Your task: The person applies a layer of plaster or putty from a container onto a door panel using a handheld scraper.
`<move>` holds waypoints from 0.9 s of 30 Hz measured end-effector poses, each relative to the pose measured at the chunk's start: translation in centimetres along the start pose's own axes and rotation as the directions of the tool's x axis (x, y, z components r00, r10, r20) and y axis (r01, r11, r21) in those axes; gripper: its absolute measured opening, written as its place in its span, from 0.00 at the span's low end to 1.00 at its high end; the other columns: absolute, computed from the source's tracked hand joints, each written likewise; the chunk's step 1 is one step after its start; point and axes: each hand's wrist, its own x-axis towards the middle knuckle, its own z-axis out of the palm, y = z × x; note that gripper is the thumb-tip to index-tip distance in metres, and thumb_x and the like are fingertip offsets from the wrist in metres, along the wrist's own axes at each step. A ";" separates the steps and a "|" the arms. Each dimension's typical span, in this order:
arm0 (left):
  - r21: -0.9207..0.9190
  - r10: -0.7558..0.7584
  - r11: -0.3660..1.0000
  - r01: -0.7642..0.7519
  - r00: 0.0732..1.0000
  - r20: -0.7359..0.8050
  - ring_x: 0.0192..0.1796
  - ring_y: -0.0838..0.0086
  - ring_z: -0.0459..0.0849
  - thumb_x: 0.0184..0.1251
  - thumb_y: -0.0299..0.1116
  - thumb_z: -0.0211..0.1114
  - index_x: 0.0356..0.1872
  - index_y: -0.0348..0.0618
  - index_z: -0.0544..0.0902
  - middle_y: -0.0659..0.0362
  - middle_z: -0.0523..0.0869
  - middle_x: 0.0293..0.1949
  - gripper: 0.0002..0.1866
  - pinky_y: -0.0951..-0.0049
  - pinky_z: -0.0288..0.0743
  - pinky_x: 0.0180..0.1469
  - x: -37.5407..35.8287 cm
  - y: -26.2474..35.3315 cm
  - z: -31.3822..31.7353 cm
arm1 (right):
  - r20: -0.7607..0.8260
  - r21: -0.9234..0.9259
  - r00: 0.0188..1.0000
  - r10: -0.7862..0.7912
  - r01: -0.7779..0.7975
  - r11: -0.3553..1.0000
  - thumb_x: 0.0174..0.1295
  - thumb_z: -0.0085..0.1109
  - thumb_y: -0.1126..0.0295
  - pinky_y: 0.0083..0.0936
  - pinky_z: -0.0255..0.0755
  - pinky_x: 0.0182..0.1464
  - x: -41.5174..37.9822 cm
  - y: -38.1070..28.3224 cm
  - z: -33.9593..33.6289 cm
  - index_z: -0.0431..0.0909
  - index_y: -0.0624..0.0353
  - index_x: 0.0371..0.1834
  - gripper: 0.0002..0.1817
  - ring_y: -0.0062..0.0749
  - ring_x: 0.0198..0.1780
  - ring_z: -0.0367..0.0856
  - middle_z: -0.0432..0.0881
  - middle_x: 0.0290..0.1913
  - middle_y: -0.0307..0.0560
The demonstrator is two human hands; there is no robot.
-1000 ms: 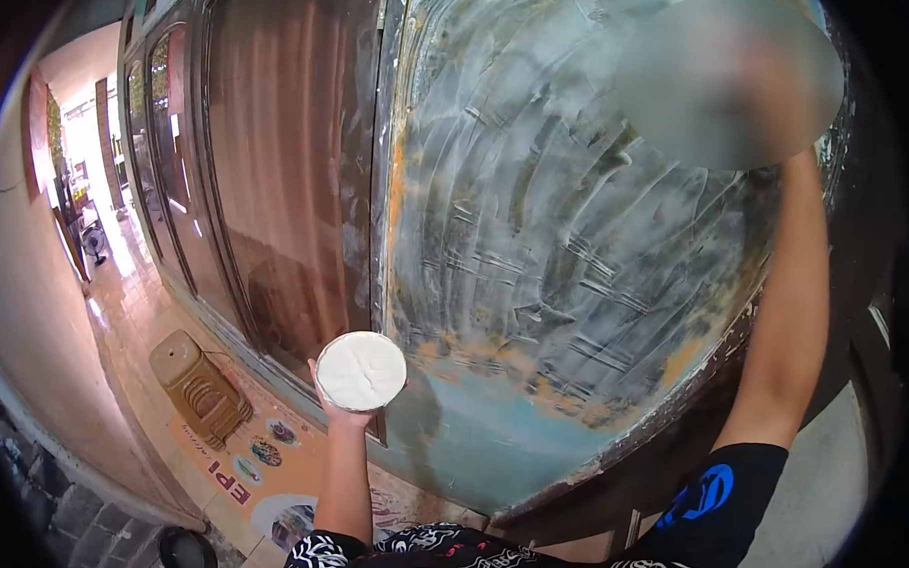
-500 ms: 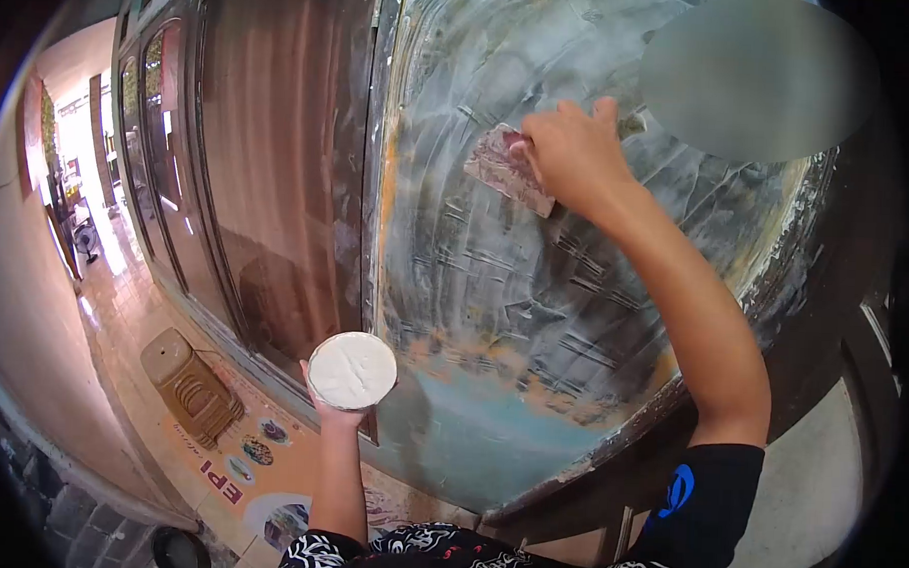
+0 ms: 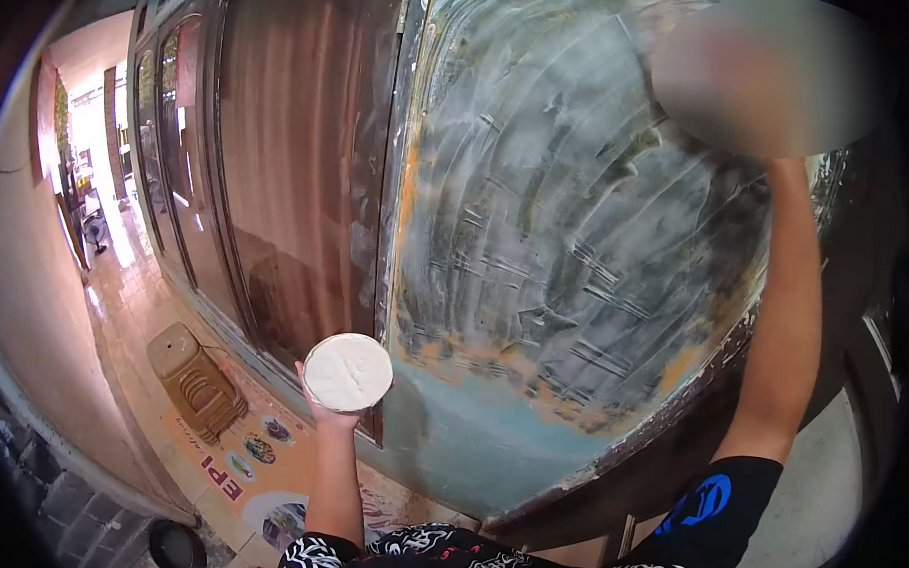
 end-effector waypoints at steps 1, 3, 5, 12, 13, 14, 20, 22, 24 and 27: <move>-0.012 0.001 1.000 -0.001 1.000 -0.021 0.67 0.39 0.73 0.64 0.75 0.48 0.71 0.50 0.70 0.50 0.74 0.69 0.45 0.17 0.63 0.61 0.1 -0.1 0.3 | 0.069 -0.016 0.996 -0.056 0.057 0.998 0.71 0.56 0.56 0.26 0.73 0.42 -2.4 -3.3 1.7 0.85 0.58 0.48 0.17 0.37 0.44 0.85 0.88 0.40 0.46; -0.109 -0.027 0.994 0.023 0.999 -0.038 0.67 0.39 0.73 0.64 0.75 0.48 0.71 0.51 0.70 0.50 0.73 0.70 0.45 0.18 0.63 0.61 0.7 -0.1 -0.3 | 0.251 0.000 0.916 -0.312 0.322 0.947 0.67 0.59 0.54 0.42 0.64 0.55 -7.6 -8.2 5.9 0.86 0.49 0.45 0.14 0.40 0.46 0.82 0.87 0.40 0.42; -0.209 -0.056 0.977 0.044 0.997 -0.055 0.67 0.40 0.73 0.64 0.75 0.48 0.72 0.51 0.69 0.50 0.73 0.70 0.45 0.18 0.62 0.61 1.0 -0.2 -0.5 | 0.513 0.044 0.790 -0.336 0.367 0.929 0.69 0.56 0.55 0.56 0.58 0.58 -12.3 -12.4 9.6 0.87 0.49 0.37 0.13 0.41 0.48 0.83 0.88 0.37 0.43; 0.021 -0.054 0.998 0.052 0.989 0.136 0.69 0.46 0.72 0.66 0.74 0.45 0.71 0.50 0.71 0.53 0.73 0.70 0.44 0.33 0.66 0.67 -0.1 -0.8 -0.9 | 0.355 -0.315 0.901 -0.250 0.367 0.875 0.69 0.55 0.52 0.54 0.61 0.52 -6.2 -9.9 10.6 0.85 0.50 0.39 0.16 0.42 0.47 0.81 0.87 0.38 0.43; 0.020 -0.050 0.999 0.048 0.990 0.134 0.69 0.46 0.72 0.66 0.74 0.45 0.71 0.50 0.71 0.53 0.73 0.70 0.44 0.33 0.66 0.67 -0.4 -0.8 -0.5 | 0.197 -0.405 0.956 -0.215 0.279 0.871 0.70 0.53 0.51 0.54 0.61 0.54 -3.8 -7.5 9.4 0.86 0.50 0.40 0.18 0.43 0.49 0.82 0.87 0.38 0.45; 0.017 -0.062 0.998 0.060 0.986 0.158 0.69 0.46 0.72 0.66 0.74 0.45 0.71 0.50 0.71 0.53 0.72 0.71 0.44 0.30 0.65 0.67 -0.5 -0.7 -0.2 | -0.004 -0.162 0.912 -0.411 0.405 0.900 0.71 0.50 0.46 0.54 0.61 0.56 1.3 1.8 12.0 0.86 0.47 0.46 0.21 0.42 0.54 0.82 0.88 0.43 0.47; -0.054 -0.065 0.996 0.069 0.995 0.078 0.68 0.39 0.71 0.59 0.77 0.51 0.71 0.53 0.70 0.51 0.71 0.71 0.47 0.15 0.59 0.61 -0.9 0.4 0.2 | -0.369 -0.290 0.888 0.274 -0.390 0.874 0.66 0.50 0.36 0.54 0.64 0.63 6.8 10.3 -5.1 0.84 0.56 0.54 0.34 0.57 0.56 0.82 0.86 0.51 0.61; -0.048 -0.053 0.997 0.057 0.996 0.074 0.68 0.39 0.71 0.59 0.77 0.51 0.71 0.53 0.70 0.51 0.72 0.71 0.47 0.14 0.59 0.60 -0.9 0.7 0.3 | -0.372 -0.301 0.907 0.199 -0.321 0.898 0.65 0.56 0.39 0.34 0.75 0.55 6.1 10.3 -5.7 0.85 0.61 0.51 0.33 0.50 0.53 0.85 0.87 0.49 0.59; -0.036 -0.027 0.999 0.030 0.997 0.074 0.67 0.38 0.71 0.60 0.77 0.51 0.71 0.53 0.70 0.51 0.72 0.70 0.47 0.14 0.59 0.60 -0.5 1.0 0.0 | -0.114 0.078 0.992 0.049 -0.040 0.996 0.68 0.56 0.43 0.34 0.75 0.53 4.7 8.4 -2.1 0.85 0.61 0.51 0.29 0.44 0.49 0.86 0.88 0.46 0.56; -0.035 -0.016 0.999 0.020 0.996 0.090 0.67 0.39 0.72 0.60 0.77 0.50 0.71 0.53 0.70 0.51 0.73 0.70 0.47 0.14 0.60 0.59 -0.7 0.7 -0.1 | 0.197 0.081 0.968 -0.153 0.139 0.987 0.68 0.62 0.56 0.28 0.70 0.49 -3.4 -5.2 4.5 0.86 0.58 0.46 0.16 0.30 0.43 0.83 0.87 0.40 0.46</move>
